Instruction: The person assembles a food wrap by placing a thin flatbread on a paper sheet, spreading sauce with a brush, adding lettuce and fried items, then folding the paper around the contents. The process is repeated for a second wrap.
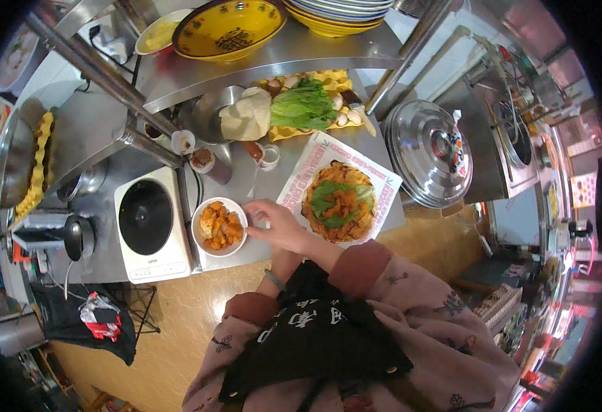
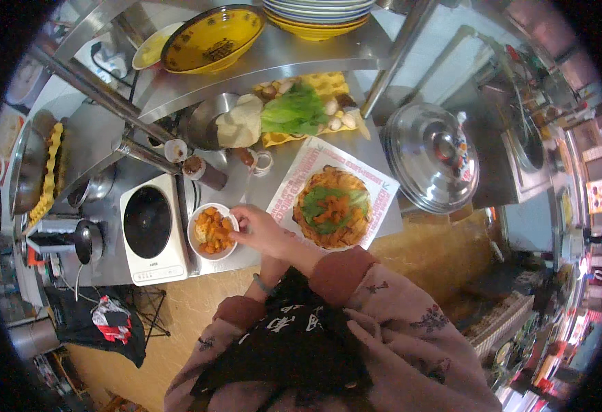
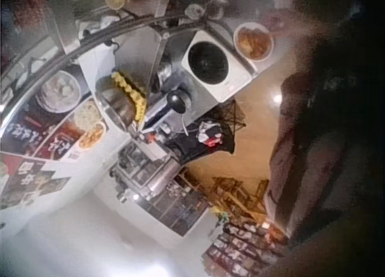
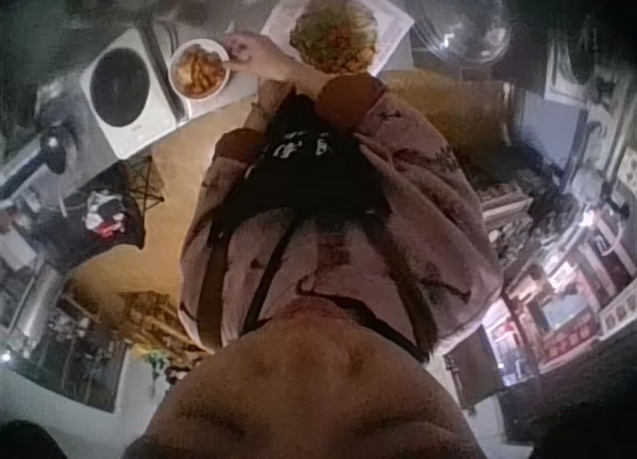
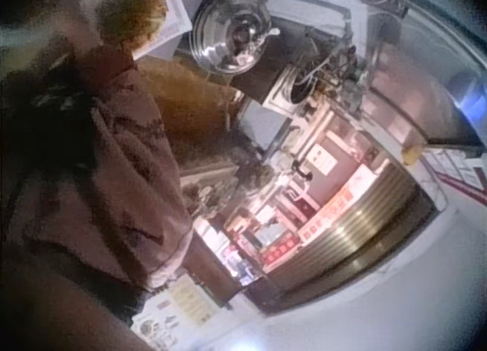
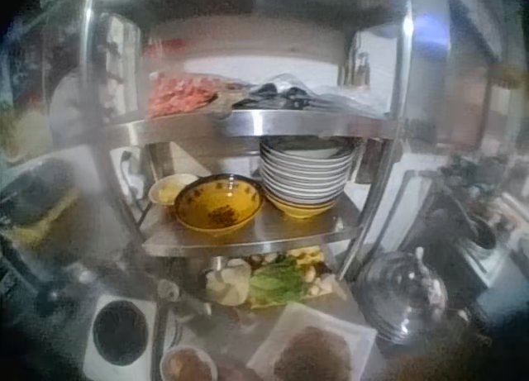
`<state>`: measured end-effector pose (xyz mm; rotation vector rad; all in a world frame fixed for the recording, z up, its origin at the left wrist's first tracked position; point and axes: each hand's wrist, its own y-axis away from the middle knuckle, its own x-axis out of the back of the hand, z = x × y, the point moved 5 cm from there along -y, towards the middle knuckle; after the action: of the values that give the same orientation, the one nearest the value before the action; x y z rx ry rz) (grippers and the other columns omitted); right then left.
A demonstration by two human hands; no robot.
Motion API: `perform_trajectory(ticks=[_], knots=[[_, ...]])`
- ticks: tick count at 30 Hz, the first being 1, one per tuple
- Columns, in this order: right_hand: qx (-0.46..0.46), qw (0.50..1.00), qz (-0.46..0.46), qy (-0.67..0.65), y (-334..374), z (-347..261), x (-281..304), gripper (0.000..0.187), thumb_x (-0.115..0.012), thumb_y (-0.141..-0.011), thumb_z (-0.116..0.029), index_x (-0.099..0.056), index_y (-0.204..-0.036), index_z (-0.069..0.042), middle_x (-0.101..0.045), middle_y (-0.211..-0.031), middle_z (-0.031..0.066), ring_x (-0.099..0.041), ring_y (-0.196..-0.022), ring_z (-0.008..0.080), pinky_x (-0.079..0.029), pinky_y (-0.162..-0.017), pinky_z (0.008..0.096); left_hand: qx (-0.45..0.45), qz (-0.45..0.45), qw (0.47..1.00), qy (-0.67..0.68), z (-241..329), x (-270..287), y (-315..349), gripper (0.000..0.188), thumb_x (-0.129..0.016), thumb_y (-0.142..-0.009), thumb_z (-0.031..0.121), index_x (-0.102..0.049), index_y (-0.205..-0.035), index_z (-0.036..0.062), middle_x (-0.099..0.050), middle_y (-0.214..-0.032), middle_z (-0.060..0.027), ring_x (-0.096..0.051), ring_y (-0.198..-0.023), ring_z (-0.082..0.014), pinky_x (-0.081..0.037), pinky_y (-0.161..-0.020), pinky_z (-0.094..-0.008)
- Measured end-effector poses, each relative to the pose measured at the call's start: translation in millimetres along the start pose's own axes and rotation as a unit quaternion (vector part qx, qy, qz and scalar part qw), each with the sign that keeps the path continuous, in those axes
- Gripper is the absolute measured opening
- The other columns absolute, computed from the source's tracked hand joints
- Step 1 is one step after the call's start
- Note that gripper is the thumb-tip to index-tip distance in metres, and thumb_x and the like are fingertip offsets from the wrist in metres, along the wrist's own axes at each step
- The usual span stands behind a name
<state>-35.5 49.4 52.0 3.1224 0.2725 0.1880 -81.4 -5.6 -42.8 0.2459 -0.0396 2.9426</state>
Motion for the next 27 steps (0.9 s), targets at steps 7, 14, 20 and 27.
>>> perform_trajectory(ticks=[7,14,20,27], knots=[[-0.068,0.905,0.169,0.384,56,34,164,0.032,-0.065,-0.074,-0.014,-0.057,-0.104,-0.006,-0.06,-0.1,0.0141,-0.057,-0.093,0.0318,-0.046,-0.077,0.0403,-0.135,-0.056,0.969,-0.2,50,-8,-17,0.025,-0.062,-0.074,0.004,-0.059,-0.099,0.0025,-0.056,-0.101,-0.0127,-0.053,-0.093,-0.0315,-0.045,-0.079,-0.0377],[-0.062,0.886,0.127,0.441,59,78,180,0.031,-0.066,-0.069,-0.013,-0.056,-0.097,-0.009,-0.059,-0.092,0.0099,-0.056,-0.089,0.0304,-0.043,-0.076,0.0447,-0.14,-0.064,0.968,-0.2,55,-57,-42,0.032,-0.067,-0.069,0.006,-0.059,-0.099,0.0019,-0.055,-0.101,-0.013,-0.053,-0.094,-0.033,-0.044,-0.08,-0.0389],[-0.056,0.926,0.104,0.358,58,75,216,0.022,-0.063,-0.068,-0.008,-0.055,-0.087,-0.008,-0.06,-0.083,0.008,-0.058,-0.082,0.03,-0.043,-0.074,0.0427,-0.138,-0.087,0.955,-0.248,59,-77,-51,0.042,-0.069,-0.068,0.009,-0.056,-0.108,0.0029,-0.052,-0.109,-0.0137,-0.049,-0.101,-0.0331,-0.043,-0.086,-0.0387],[-0.013,0.926,0.094,0.366,63,72,219,0.026,-0.067,-0.069,-0.011,-0.056,-0.092,-0.006,-0.057,-0.09,0.0122,-0.057,-0.083,0.0331,-0.046,-0.072,0.039,-0.119,-0.088,0.947,-0.285,58,-95,-58,0.057,-0.074,-0.063,0.009,-0.052,-0.116,0.005,-0.051,-0.113,-0.0117,-0.048,-0.104,-0.0327,-0.042,-0.088,-0.0393]])
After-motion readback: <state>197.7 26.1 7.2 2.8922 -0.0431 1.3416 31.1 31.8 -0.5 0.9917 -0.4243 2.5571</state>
